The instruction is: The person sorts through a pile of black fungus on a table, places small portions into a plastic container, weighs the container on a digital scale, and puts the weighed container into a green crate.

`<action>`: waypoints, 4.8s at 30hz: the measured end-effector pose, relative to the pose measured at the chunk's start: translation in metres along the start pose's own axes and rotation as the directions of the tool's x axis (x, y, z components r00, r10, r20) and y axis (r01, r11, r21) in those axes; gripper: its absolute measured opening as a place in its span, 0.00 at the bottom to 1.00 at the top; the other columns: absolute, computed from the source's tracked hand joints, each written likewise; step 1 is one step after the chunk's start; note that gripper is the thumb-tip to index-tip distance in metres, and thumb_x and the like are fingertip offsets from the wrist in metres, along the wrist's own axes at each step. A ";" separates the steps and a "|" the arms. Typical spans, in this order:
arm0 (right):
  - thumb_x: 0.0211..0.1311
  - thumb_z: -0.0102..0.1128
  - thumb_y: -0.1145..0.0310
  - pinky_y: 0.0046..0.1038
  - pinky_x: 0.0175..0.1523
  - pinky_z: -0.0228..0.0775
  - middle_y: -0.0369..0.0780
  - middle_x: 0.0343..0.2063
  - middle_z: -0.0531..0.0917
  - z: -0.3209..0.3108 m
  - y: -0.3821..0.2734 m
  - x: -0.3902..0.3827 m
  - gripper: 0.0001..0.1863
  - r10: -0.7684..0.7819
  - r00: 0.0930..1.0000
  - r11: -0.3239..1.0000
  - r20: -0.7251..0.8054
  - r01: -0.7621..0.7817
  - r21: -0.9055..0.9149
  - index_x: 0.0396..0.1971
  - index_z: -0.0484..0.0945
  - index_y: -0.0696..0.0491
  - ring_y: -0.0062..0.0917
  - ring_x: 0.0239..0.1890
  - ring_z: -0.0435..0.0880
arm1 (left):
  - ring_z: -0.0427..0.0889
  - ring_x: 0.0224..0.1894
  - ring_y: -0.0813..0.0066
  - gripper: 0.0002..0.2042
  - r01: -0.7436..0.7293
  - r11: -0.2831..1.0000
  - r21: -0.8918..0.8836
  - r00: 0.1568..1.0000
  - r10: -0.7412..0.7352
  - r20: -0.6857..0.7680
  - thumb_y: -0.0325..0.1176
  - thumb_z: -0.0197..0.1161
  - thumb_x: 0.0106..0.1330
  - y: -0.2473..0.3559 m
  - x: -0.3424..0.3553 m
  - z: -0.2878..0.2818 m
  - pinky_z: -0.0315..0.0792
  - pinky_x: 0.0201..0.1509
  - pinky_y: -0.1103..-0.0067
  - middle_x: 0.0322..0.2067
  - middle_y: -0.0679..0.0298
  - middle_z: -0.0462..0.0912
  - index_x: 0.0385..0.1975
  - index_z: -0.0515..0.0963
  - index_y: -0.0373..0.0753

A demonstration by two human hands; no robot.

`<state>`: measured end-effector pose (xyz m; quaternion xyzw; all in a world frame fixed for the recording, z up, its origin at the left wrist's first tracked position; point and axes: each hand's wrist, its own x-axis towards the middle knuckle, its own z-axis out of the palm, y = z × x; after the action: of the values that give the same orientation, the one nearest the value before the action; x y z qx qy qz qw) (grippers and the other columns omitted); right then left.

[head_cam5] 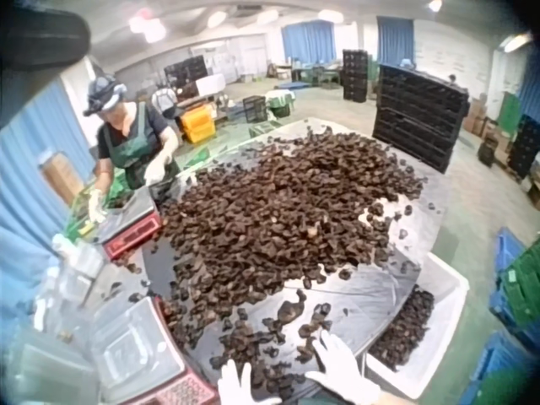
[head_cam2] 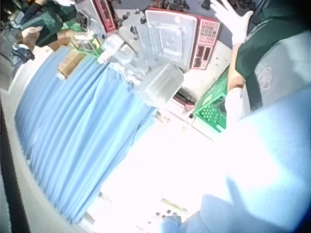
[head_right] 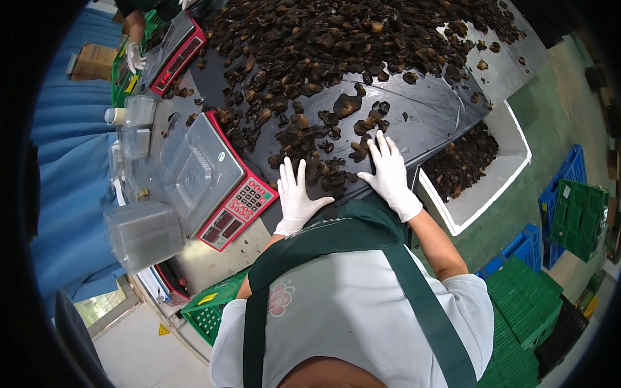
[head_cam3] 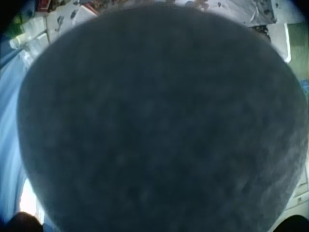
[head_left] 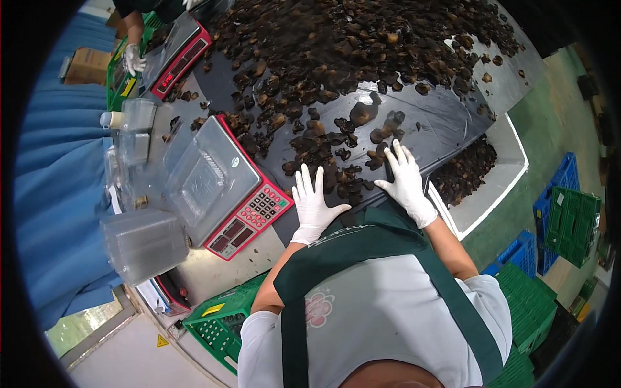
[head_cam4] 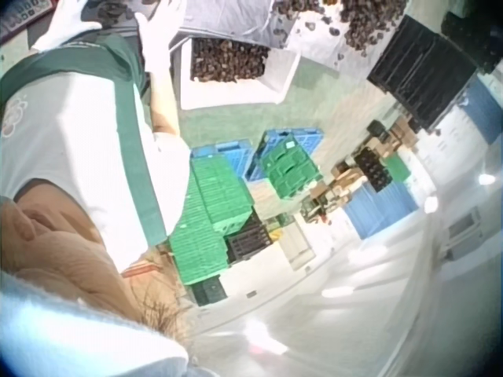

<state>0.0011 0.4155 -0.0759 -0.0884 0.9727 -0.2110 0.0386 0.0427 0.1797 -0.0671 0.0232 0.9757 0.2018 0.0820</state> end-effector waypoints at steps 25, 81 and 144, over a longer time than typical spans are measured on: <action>0.31 0.79 0.58 0.36 0.59 0.68 0.46 0.67 0.53 -0.022 -0.005 0.135 0.60 -0.020 0.947 0.998 0.321 0.002 0.055 0.68 0.49 0.42 0.41 0.61 0.67 | 0.59 0.64 0.50 0.51 0.187 0.954 -0.232 0.981 -0.194 -0.005 0.62 0.70 0.42 -0.025 0.113 -0.043 0.62 0.63 0.63 0.67 0.51 0.52 0.65 0.56 0.43; 0.47 0.66 0.75 0.22 0.51 0.69 0.37 0.41 0.81 0.002 -0.036 0.113 0.25 -0.011 0.982 0.513 0.187 -0.155 0.844 0.50 0.74 0.57 0.19 0.43 0.78 | 0.76 0.33 0.71 0.03 -0.434 0.900 0.021 0.789 0.392 -0.474 0.33 0.62 0.54 -0.006 0.065 -0.047 0.69 0.35 0.73 0.28 0.71 0.77 0.27 0.80 0.46; 0.52 0.63 0.67 0.31 0.46 0.73 0.40 0.40 0.83 -0.041 -0.042 0.121 0.09 -0.244 0.964 0.929 -0.108 0.264 0.259 0.31 0.81 0.55 0.34 0.39 0.82 | 0.61 0.65 0.55 0.38 0.208 0.911 -0.355 0.965 -0.250 -0.075 0.46 0.65 0.55 -0.026 0.058 -0.040 0.63 0.63 0.69 0.65 0.52 0.56 0.64 0.58 0.41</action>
<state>-0.1160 0.3719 -0.0259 -0.1996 0.9156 -0.3487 -0.0135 -0.0220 0.1444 -0.0504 -0.1182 0.9244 0.3594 0.0496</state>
